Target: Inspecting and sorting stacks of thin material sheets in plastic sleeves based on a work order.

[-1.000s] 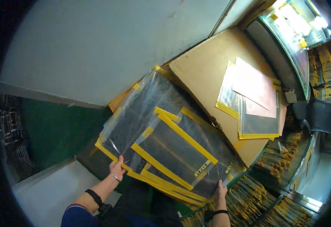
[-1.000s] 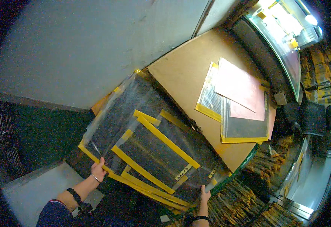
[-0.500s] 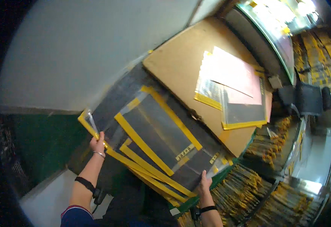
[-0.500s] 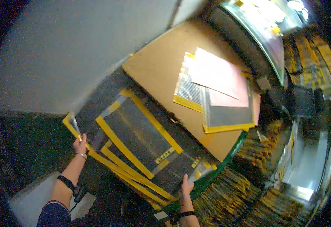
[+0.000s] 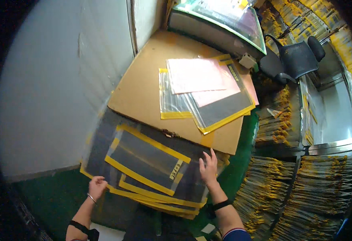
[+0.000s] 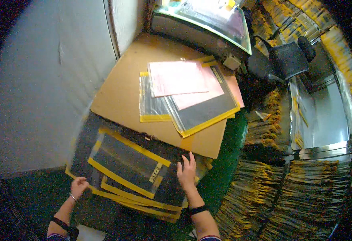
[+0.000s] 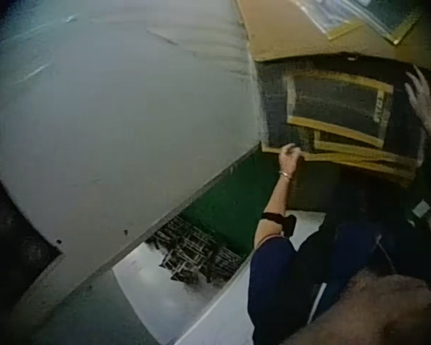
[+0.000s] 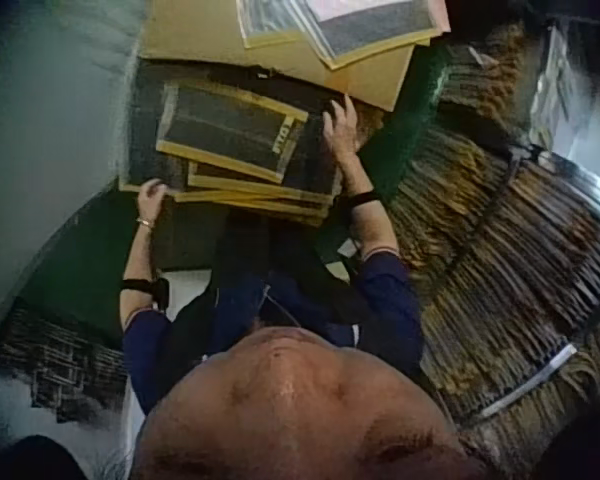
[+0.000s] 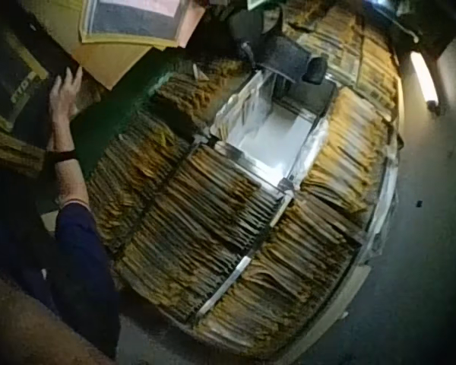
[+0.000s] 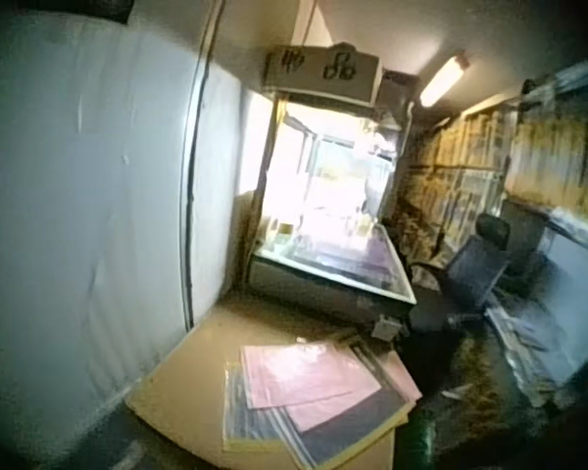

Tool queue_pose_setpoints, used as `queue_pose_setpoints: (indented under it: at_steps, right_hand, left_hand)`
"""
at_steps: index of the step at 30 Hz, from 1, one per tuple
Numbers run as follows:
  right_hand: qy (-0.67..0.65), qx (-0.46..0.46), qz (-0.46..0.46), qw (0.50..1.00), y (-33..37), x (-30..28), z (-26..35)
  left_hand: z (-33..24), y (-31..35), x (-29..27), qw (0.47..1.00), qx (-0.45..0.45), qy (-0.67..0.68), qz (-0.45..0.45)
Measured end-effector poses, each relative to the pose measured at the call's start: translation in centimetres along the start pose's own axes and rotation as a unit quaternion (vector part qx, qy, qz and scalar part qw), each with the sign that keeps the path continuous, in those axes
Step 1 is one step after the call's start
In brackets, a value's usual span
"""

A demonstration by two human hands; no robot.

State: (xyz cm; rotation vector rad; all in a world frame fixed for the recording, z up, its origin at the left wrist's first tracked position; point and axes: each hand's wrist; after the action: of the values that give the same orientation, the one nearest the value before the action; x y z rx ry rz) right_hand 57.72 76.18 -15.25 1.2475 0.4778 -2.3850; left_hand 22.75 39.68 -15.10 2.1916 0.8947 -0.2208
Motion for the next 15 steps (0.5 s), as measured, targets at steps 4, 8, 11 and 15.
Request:
queue_pose_setpoints:
  at_steps: [4,8,11,15]
  right_hand:
    - [0.082,-0.176,0.044,0.980,-9.7,1.9,4.1]
    - [0.214,-0.226,0.081,0.947,-19.4,6.5,3.7]
    - [0.308,-0.187,0.189,0.913,-24.3,8.3,6.2]
    - [0.351,-0.157,0.198,0.902,-27.6,9.6,5.0]
  left_hand:
    - [-4.5,2.5,-0.6,0.982,0.006,-0.141,0.126]
    - [-2.0,4.2,-3.2,0.971,-0.039,-0.185,0.145]
    - [1.3,6.4,-6.6,0.977,-0.097,-0.169,0.089]
    - [3.5,10.0,-9.8,0.955,-0.260,-0.136,0.045]
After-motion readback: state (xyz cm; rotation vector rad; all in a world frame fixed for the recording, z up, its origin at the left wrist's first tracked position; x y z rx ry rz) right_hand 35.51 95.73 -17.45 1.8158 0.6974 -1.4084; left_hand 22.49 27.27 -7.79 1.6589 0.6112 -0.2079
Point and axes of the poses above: each hand's wrist, its own y-axis away from the middle knuckle, its own x-axis out of the palm, z = x × y, and after that the axes turned 7 degrees about -x, right-handed
